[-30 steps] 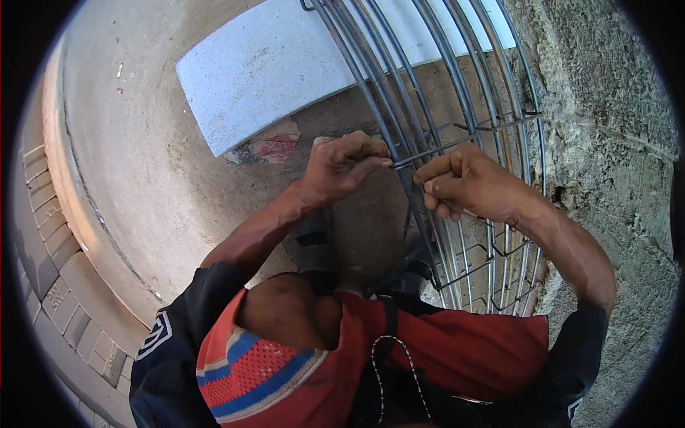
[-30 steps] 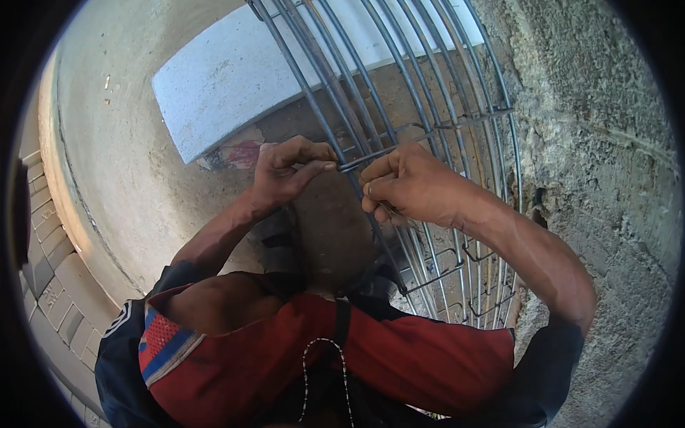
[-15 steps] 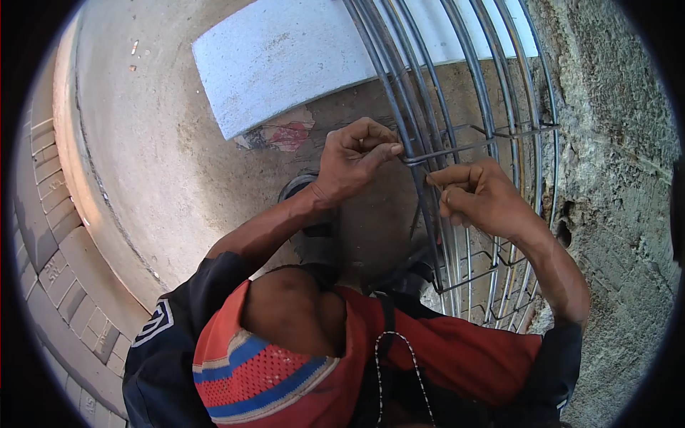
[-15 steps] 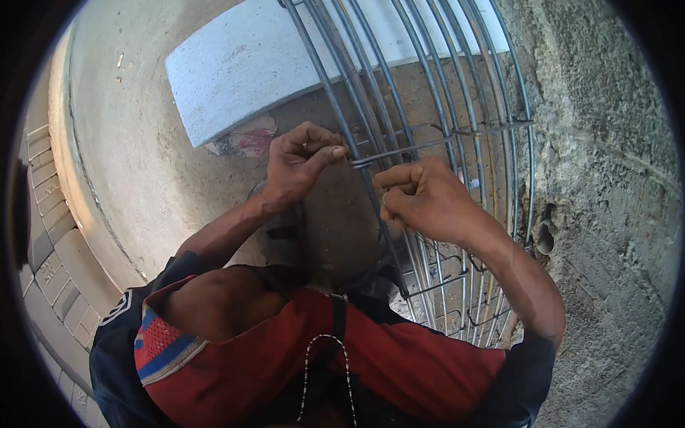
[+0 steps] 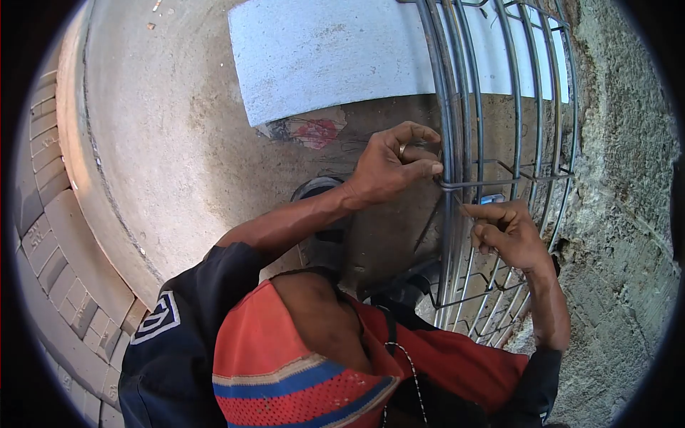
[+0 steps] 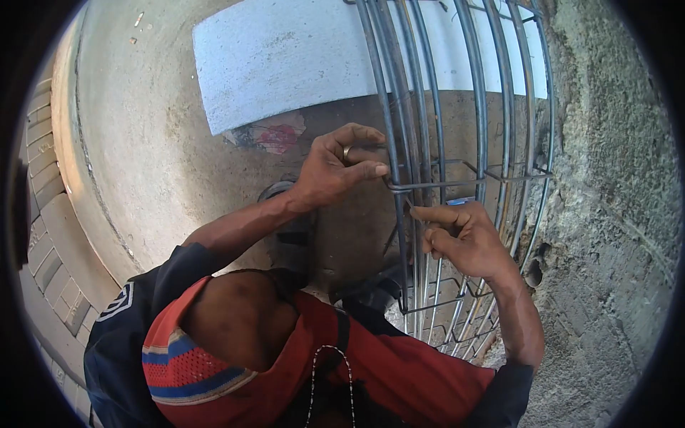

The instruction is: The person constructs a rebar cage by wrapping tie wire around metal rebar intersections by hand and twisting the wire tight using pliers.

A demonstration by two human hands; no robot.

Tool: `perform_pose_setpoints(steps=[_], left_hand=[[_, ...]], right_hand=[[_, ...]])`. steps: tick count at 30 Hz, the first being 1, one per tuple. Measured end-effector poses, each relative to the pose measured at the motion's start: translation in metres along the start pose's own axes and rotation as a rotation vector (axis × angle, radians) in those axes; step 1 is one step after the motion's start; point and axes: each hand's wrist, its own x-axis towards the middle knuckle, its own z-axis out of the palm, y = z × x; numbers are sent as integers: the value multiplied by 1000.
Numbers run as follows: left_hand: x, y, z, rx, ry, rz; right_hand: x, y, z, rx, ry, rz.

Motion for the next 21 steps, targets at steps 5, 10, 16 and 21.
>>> perform_pose_setpoints(steps=[5,10,16,21], left_hand=[[9,-11,-22,160,-159,87],[11,-35,-25,546,-229,428],[1,-43,-22,317,-264,127],[-8,-48,-10,12,-194,-116]], right_hand=[[4,-7,-7,-116,-89,9],[5,-3,1,115,-28,102],[2,17,17,295,72,150],[6,15,28,243,176,215]])
